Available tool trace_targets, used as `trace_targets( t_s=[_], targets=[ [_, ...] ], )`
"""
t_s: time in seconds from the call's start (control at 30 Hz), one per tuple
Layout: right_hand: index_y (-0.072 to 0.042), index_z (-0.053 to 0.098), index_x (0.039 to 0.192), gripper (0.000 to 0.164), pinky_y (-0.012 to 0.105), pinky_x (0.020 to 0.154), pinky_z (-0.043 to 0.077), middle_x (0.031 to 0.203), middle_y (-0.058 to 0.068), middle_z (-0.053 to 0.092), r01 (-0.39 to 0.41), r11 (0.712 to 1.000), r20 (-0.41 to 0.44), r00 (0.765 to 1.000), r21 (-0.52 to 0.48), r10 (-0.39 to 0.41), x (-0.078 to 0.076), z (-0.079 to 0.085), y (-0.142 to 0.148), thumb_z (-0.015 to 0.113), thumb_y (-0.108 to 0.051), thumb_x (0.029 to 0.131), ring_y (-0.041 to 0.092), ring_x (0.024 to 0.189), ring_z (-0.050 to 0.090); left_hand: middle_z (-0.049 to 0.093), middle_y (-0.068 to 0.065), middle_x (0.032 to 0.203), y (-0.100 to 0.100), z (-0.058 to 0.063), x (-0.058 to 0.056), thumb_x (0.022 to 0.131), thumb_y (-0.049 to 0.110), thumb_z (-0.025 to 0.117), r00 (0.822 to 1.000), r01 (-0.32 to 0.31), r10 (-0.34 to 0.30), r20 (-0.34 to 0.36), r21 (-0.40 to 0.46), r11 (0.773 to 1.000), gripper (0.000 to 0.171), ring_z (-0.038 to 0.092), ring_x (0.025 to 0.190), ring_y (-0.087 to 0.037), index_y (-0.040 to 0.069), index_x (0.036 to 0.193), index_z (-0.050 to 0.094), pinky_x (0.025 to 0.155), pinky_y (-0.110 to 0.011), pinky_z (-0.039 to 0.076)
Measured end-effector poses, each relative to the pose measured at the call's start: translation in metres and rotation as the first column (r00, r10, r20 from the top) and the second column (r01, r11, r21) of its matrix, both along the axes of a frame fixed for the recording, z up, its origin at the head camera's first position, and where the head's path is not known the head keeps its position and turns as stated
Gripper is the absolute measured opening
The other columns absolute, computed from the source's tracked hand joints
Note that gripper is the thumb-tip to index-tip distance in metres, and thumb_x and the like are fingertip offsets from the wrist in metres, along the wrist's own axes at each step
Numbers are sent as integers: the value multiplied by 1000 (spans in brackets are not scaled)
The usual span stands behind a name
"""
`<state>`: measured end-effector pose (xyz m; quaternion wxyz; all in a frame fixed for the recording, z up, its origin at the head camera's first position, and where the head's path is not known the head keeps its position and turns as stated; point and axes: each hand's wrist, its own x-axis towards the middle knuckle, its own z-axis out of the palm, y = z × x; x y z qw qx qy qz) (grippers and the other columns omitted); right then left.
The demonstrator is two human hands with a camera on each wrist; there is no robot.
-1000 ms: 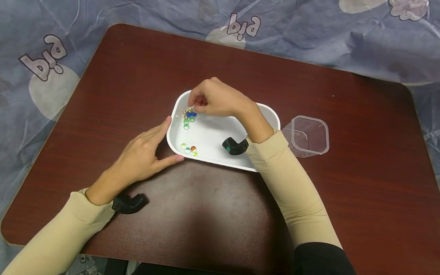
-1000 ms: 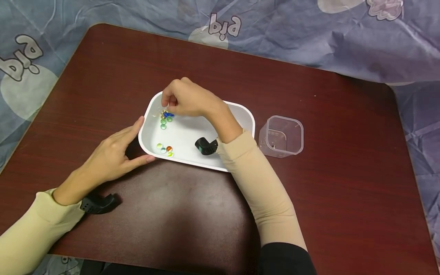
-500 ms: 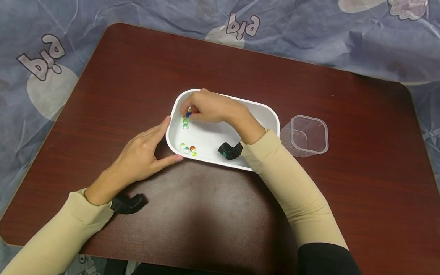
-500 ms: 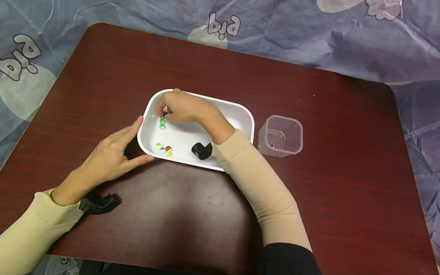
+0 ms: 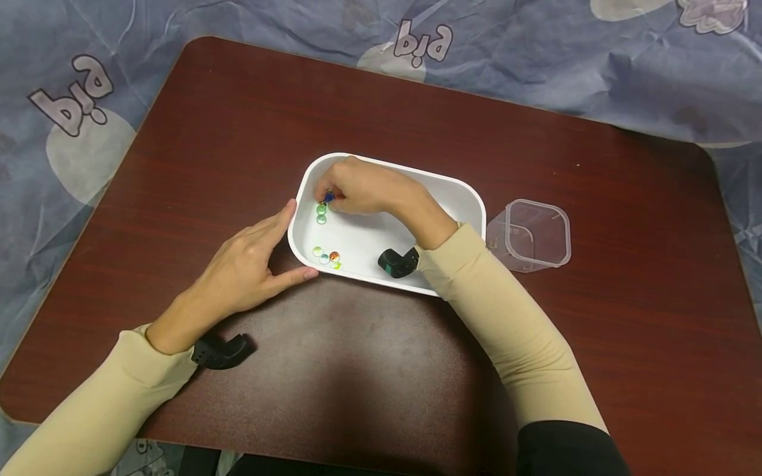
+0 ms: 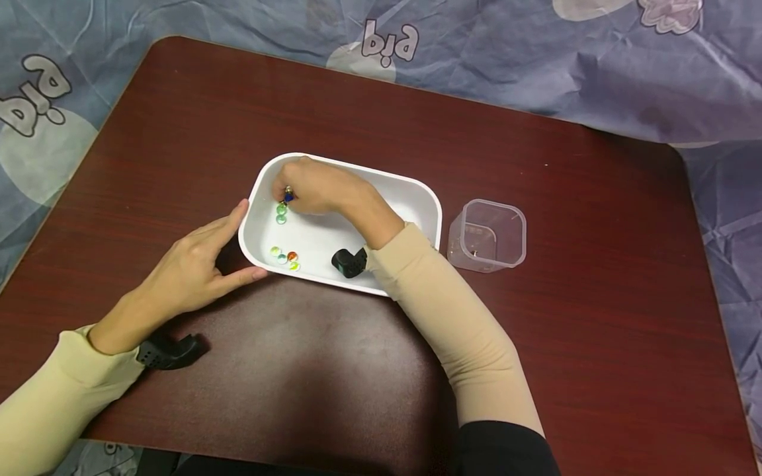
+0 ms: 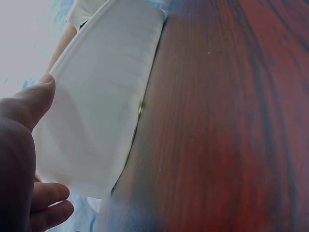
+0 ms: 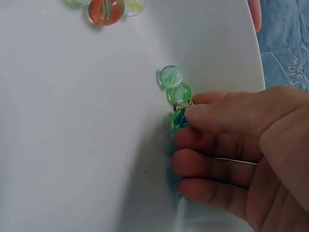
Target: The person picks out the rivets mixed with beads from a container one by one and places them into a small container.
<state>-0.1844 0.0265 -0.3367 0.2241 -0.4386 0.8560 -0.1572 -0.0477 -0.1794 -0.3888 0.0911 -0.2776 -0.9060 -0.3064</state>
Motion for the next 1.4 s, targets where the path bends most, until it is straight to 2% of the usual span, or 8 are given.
trace_targets(
  t_s=[0.57,0.8,1.2,1.4],
  targets=[
    [-7,73,90,14,25,64,39,69,1,58,27,999,-24,999,42,-26,4,-2,-2,67,2,82,13,67,49,51,-25,141,0,0,0,89,75,43,1000,1,-1,3,3,1000,100,53,126,-38,-1,153,31,100,-55,43],
    [-6,73,90,7,24,64,40,70,2,59,17,999,-25,1000,47,-16,4,-3,-4,74,-4,84,13,68,50,50,-25,142,0,0,0,89,75,42,1000,3,-3,-1,3,1000,100,53,127,-38,-1,153,31,100,-55,43],
    [-6,71,85,7,24,62,38,69,2,56,30,1000,-16,999,-3,-30,1,-1,-1,69,0,84,13,66,47,51,-25,141,0,0,-1,90,75,41,1000,1,-1,-12,10,1000,100,53,126,-38,-2,152,32,100,-56,43],
    [-6,74,89,5,24,65,41,73,3,60,43,999,-17,999,-27,-43,1,4,2,70,-4,86,13,70,51,49,-24,143,0,0,0,89,73,47,1000,-6,6,10,-1,1000,99,52,128,-38,-2,152,32,101,-55,42]
  ],
)
